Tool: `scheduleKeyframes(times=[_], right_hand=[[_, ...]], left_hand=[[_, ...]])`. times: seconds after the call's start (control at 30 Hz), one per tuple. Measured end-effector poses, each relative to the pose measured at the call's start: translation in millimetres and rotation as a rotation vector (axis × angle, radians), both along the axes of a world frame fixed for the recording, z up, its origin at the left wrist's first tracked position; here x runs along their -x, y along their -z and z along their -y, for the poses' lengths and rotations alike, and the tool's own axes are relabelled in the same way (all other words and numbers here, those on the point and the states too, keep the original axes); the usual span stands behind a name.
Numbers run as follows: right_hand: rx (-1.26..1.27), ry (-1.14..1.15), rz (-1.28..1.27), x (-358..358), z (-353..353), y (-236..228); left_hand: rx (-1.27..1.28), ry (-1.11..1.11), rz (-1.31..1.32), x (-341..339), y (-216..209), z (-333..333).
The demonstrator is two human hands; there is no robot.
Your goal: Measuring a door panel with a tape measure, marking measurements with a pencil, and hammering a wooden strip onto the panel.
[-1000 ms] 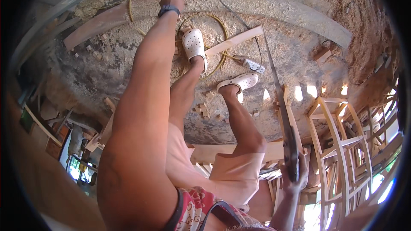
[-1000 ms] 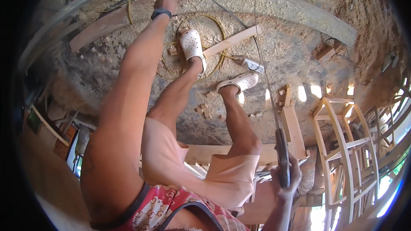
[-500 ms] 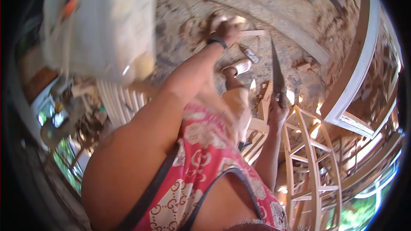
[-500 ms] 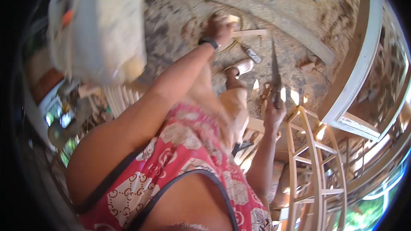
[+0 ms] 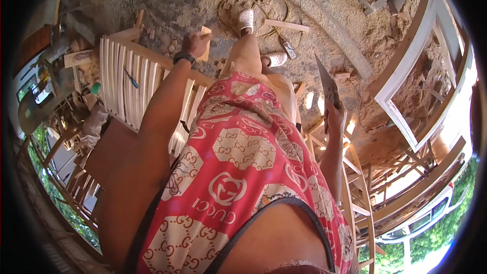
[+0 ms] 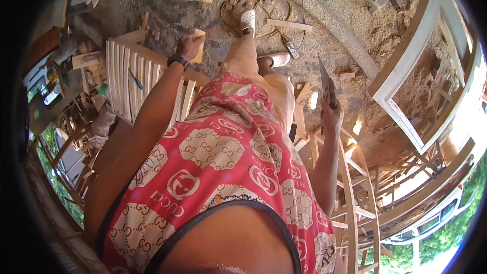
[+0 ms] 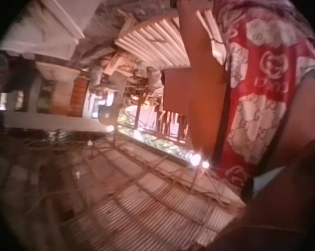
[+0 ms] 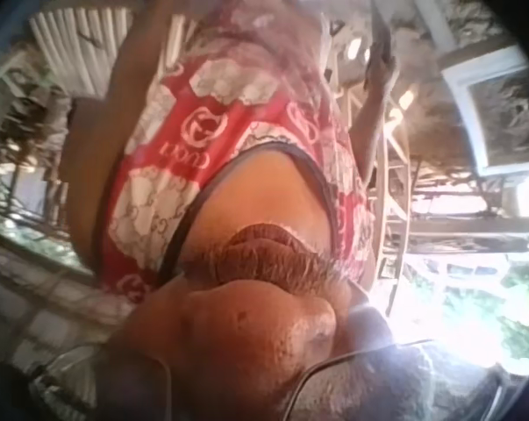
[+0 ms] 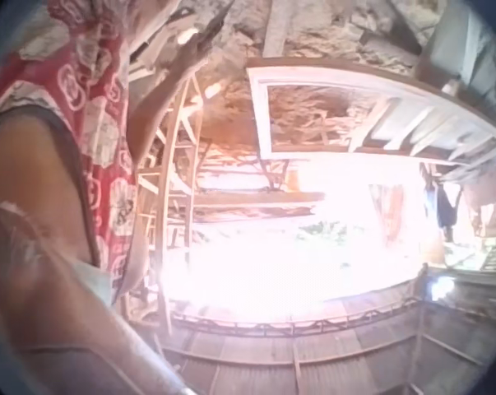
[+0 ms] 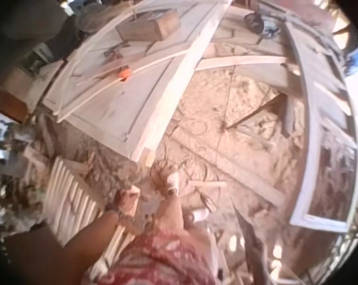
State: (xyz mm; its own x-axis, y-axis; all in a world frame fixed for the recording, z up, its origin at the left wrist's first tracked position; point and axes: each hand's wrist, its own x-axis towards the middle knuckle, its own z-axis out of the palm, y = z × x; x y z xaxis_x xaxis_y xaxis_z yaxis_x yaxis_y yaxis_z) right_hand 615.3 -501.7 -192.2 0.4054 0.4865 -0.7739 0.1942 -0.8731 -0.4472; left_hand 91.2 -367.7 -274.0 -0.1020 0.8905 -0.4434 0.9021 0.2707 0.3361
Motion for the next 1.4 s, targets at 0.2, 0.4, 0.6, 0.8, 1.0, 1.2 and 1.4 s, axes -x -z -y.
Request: scheduleKeyframes(times=[0.2, 0.4, 0.6, 0.8, 1.0, 1.2, 1.4], right_hand=[[0.001, 0.11, -0.046, 22.4, -40.5, -1.2], [0.056, 0.488, -0.775, 48.5, -88.5, -32.1], [-0.113, 0.514, -0.866, 135.6, -106.3, -95.7], [-0.411, 0.692, -1.175, 247.2, -128.4, -132.9], [-0.544, 0.294, -0.44, 352.0, -111.9, -211.6], [-0.529, -0.103, -0.121, 437.0, -123.8, -296.7], [-0.815, -0.861, 0.354, 490.4, -182.9, -291.8]], left_hand=[[0.073, -0.112, 0.095, 34.1, -16.2, 33.3], [0.177, -0.411, 0.672, 35.2, -44.1, 26.5], [0.07, -0.531, 0.922, 59.4, -114.0, 6.1], [0.357, -0.859, 1.401, 157.9, -123.7, -54.8], [0.343, -0.419, 1.239, 246.1, -156.9, -79.7], [0.359, -0.492, 1.478, 284.7, -198.2, -113.8], [0.237, -0.356, 1.395, 309.1, -219.5, -119.1]])
